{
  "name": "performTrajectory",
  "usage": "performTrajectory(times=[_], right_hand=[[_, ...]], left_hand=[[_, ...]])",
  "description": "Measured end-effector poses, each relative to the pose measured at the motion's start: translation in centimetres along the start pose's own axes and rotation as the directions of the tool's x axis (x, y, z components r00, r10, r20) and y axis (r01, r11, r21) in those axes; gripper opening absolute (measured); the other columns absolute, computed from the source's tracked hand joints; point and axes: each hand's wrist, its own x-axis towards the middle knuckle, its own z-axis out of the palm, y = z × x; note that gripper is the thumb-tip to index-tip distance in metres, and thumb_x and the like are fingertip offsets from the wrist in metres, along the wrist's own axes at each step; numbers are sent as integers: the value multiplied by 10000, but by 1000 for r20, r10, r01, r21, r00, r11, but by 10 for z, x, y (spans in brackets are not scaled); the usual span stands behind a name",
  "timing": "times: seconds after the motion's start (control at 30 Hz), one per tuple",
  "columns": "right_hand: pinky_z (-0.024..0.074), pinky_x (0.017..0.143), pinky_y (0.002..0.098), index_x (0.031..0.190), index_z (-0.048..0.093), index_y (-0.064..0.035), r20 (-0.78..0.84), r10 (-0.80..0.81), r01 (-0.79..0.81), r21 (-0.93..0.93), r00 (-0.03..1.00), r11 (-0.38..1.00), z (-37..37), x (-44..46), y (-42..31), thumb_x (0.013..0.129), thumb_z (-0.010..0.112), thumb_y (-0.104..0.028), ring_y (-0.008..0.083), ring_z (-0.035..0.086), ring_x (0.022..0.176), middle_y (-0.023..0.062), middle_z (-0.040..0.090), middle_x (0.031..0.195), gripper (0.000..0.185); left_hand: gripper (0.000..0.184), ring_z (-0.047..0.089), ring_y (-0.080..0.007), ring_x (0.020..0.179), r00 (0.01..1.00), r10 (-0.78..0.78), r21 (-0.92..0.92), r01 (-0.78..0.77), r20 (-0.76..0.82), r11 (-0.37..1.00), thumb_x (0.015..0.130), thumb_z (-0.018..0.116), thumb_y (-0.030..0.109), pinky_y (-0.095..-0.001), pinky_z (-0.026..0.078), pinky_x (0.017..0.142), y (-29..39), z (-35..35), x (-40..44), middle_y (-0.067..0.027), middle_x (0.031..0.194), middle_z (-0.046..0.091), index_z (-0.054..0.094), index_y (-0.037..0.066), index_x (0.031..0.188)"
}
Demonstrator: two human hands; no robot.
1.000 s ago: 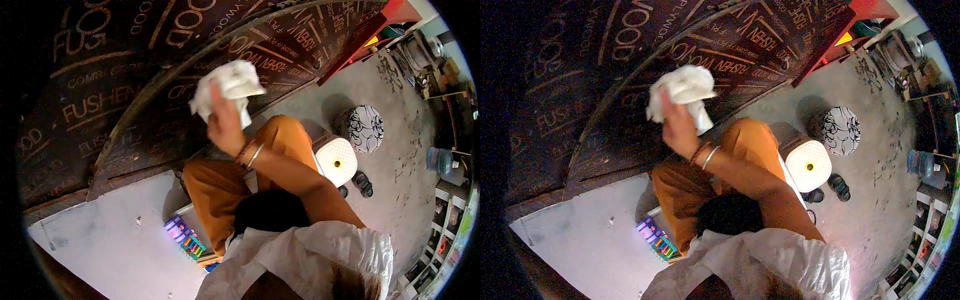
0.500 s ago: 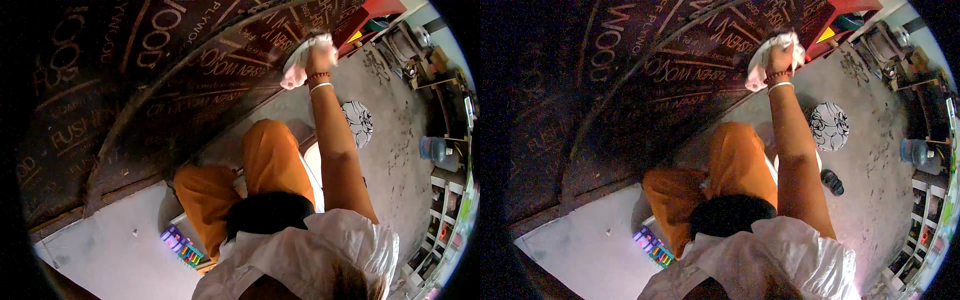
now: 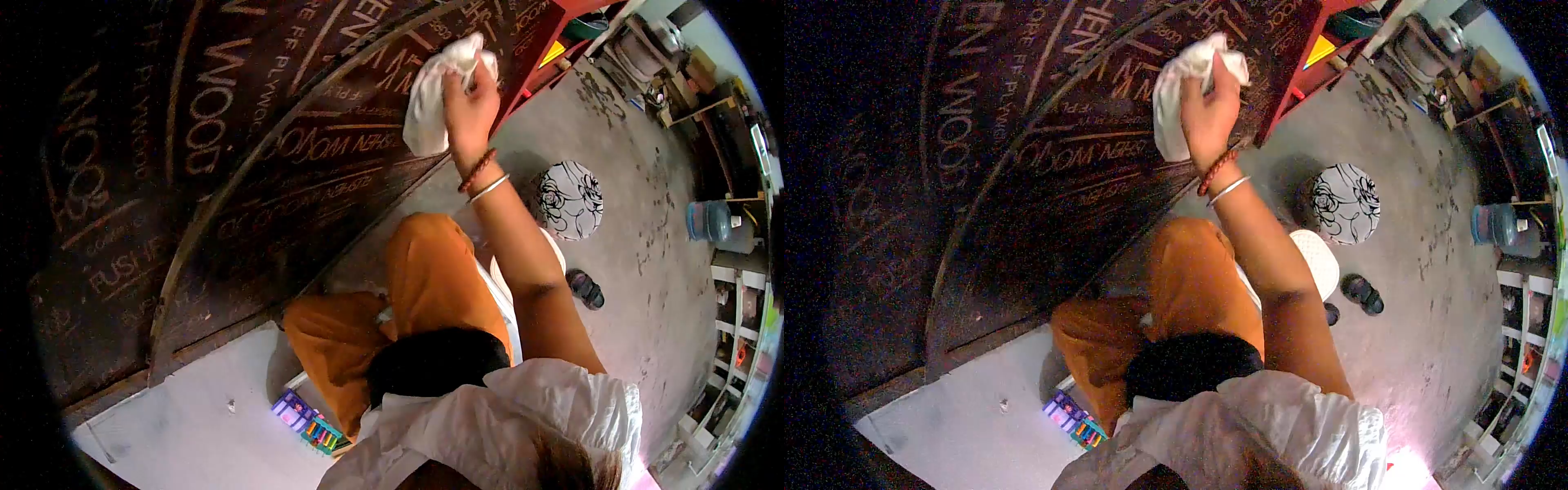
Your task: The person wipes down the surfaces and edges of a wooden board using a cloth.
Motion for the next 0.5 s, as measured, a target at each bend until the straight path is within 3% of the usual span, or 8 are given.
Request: performTrajectory(times=[0.17, 0.2, 0.27, 0.3, 0.33, 0.37, 0.43, 0.5], right_hand=[[482, 852, 353, 1080, 612, 65, -142, -127, 119, -64, 982, 991, -10, 61, 26, 841, 585, -105, 282, 646, 911, 187, 679, 1002, 295], [483, 782, 330, 1054, 627, 42, -156, 31, -36, -27, 987, 999, -15, 66, 43, 844, 603, -109, 220, 625, 850, 124, 672, 940, 259], [486, 667, 298, 1001, 647, -3, -158, 216, -235, -110, 964, 966, -27, 65, 79, 859, 608, -113, 152, 602, 745, 43, 651, 839, 184], [485, 649, 281, 994, 647, -28, -27, 449, -440, 158, 893, 884, -34, 57, 102, 872, 607, -126, 141, 601, 724, 39, 644, 825, 162], [480, 632, 267, 984, 642, -45, 30, 514, -514, 115, 857, 850, -38, 49, 149, 880, 604, -133, 129, 592, 710, 30, 641, 833, 142], [484, 636, 282, 1006, 641, -42, 15, 522, -521, 102, 853, 848, -36, 33, 205, 880, 607, -138, 140, 596, 721, 27, 641, 841, 162], [503, 711, 300, 1107, 631, -1, 109, 478, -460, -159, 871, 874, -38, -5, 194, 817, 658, -166, 164, 626, 795, 72, 667, 920, 335], [504, 754, 302, 1165, 619, 18, 54, 409, -397, -155, 911, 904, -33, -23, 174, 786, 673, -185, 170, 631, 832, 91, 676, 965, 434]], left_hand=[[787, 548, -358, 1007, 1000, -19, -15, 19, 1, 1000, 919, 345, 673, -507, 449, 851, -1, 2, -4, -236, 1127, 536, 534, -56, 1147], [778, 561, -353, 949, 974, -53, -74, 71, 219, 995, 916, 361, 673, -485, 466, 797, -4, -9, 3, -232, 1095, 543, 530, -54, 1135], [773, 563, -353, 930, 975, -72, -132, 101, 209, 986, 917, 365, 671, -476, 469, 781, 13, -13, 4, -232, 1083, 544, 532, -50, 1138], [767, 565, -353, 911, 976, -97, -192, 136, 197, 972, 917, 369, 669, -467, 472, 765, 19, -14, 4, -232, 1072, 546, 534, -46, 1141], [767, 565, -353, 911, 976, -96, -191, 134, 194, 972, 917, 369, 669, -467, 472, 765, 15, -12, 3, -232, 1072, 546, 534, -46, 1141], [759, 564, -360, 921, 992, -69, -125, 82, 106, 989, 919, 371, 663, -475, 469, 776, 8, -7, 0, -235, 1075, 545, 537, -42, 1147], [750, 562, -366, 932, 999, -27, -53, 28, 18, 998, 922, 374, 656, -483, 467, 787, 2, -4, 0, -239, 1078, 544, 539, -37, 1153], [748, 558, -377, 955, 1000, -24, -55, 25, 20, 998, 929, 359, 651, -500, 461, 808, 5, -4, 0, -245, 1087, 542, 538, -34, 1172]])
